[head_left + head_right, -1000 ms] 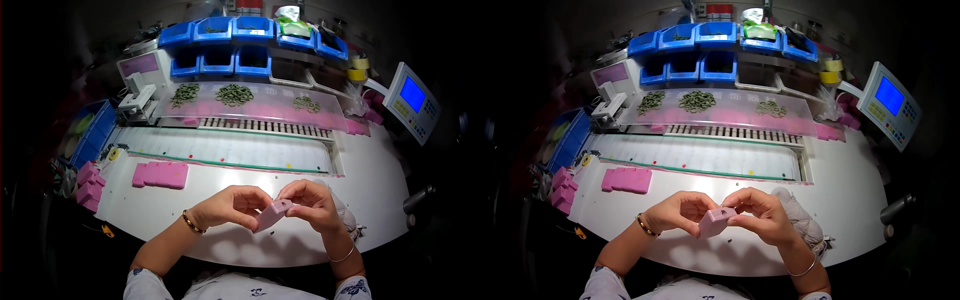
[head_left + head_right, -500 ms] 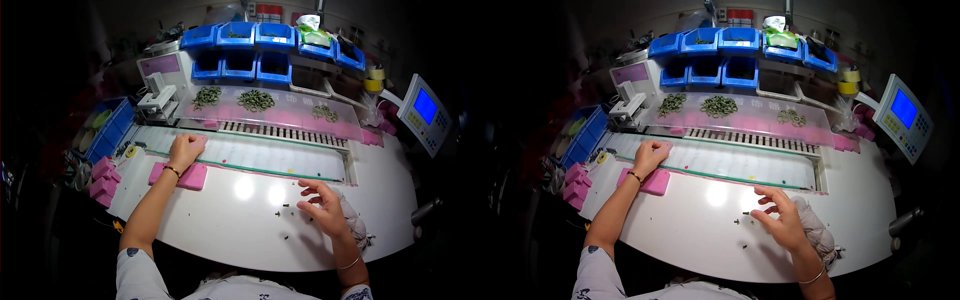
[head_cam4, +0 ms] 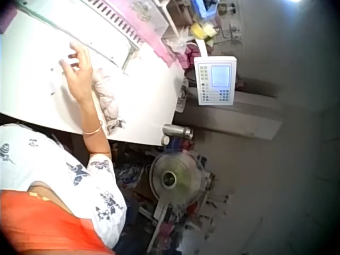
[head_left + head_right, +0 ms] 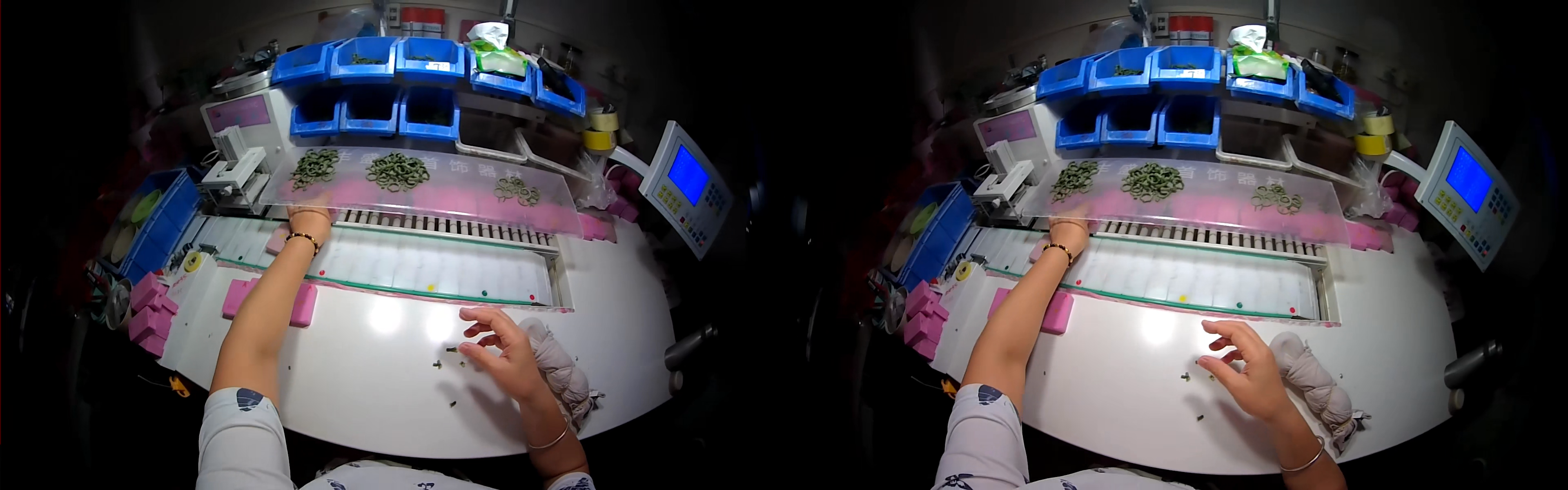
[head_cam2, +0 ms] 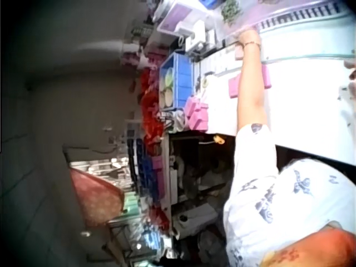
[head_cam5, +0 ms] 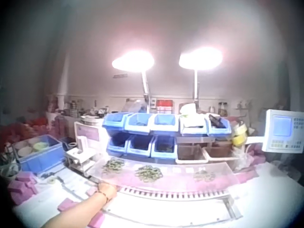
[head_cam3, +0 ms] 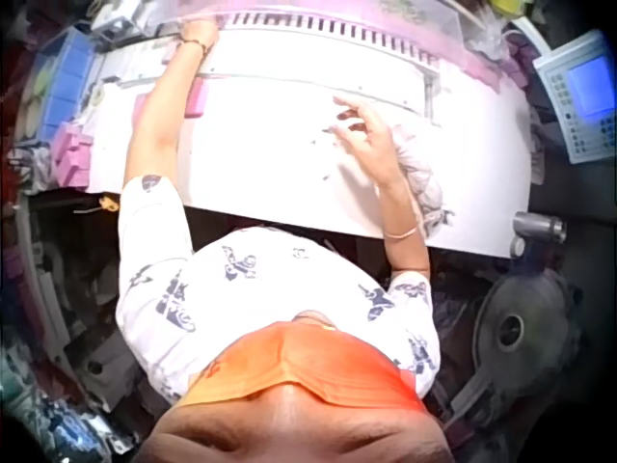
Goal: The person places small green ring-shaped pieces and gold decorative elements into the cavities of a pink silicone mold by hand, then uses a white cloth to press the sections of the mold together.
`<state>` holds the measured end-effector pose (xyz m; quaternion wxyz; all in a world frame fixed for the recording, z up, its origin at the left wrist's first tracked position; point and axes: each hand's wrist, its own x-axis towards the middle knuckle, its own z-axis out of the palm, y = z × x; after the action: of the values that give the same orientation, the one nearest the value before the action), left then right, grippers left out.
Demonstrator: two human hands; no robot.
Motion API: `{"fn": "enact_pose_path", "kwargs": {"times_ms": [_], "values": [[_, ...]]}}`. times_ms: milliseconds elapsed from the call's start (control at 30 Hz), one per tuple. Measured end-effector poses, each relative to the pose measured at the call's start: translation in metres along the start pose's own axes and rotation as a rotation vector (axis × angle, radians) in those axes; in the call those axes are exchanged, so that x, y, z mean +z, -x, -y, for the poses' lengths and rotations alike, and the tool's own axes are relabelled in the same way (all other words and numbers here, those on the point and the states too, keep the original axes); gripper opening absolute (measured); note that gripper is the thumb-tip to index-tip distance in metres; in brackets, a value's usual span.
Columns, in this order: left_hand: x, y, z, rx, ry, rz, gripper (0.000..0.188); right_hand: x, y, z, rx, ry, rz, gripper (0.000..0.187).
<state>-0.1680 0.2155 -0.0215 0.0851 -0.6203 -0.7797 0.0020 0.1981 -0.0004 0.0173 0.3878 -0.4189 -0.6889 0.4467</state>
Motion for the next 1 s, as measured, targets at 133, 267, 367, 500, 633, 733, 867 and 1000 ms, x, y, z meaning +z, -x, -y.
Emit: {"fn": "enact_pose_path", "kwargs": {"times_ms": [133, 267, 367, 500, 633, 733, 867, 1000], "values": [[0.006, -0.017, -0.006, -0.005, 0.183, -0.124, 0.033, -0.001, 0.001, -0.001, 0.004, 0.006, 0.008, 0.042], [0.025, -0.034, -0.001, 0.037, 0.278, -0.234, 0.033, -0.002, 0.002, 0.002, -0.053, 0.059, 0.029, 0.043], [0.018, -0.035, -0.008, 0.089, 0.281, -0.237, 0.032, -0.005, 0.002, 0.001, -0.056, 0.091, 0.029, 0.043], [0.039, -0.06, 0.032, 0.025, -0.074, -0.317, 0.037, -0.006, 0.002, 0.006, -0.081, 0.09, 0.044, 0.043], [0.006, -0.044, 0.044, 0.15, 0.308, -0.278, 0.044, -0.008, 0.002, 0.004, -0.057, 0.068, 0.022, 0.043], [0.039, -0.064, 0.078, 0.205, 0.27, -0.317, 0.049, -0.007, 0.003, 0.009, -0.07, 0.084, 0.035, 0.044], [0.039, -0.073, 0.072, 0.203, 0.251, -0.163, 0.06, -0.009, 0.001, 0.008, -0.04, 0.053, 0.023, 0.044], [0.039, -0.073, 0.063, 0.123, 0.144, -0.124, 0.056, -0.007, 0.001, 0.009, -0.048, 0.06, 0.034, 0.044]]}}
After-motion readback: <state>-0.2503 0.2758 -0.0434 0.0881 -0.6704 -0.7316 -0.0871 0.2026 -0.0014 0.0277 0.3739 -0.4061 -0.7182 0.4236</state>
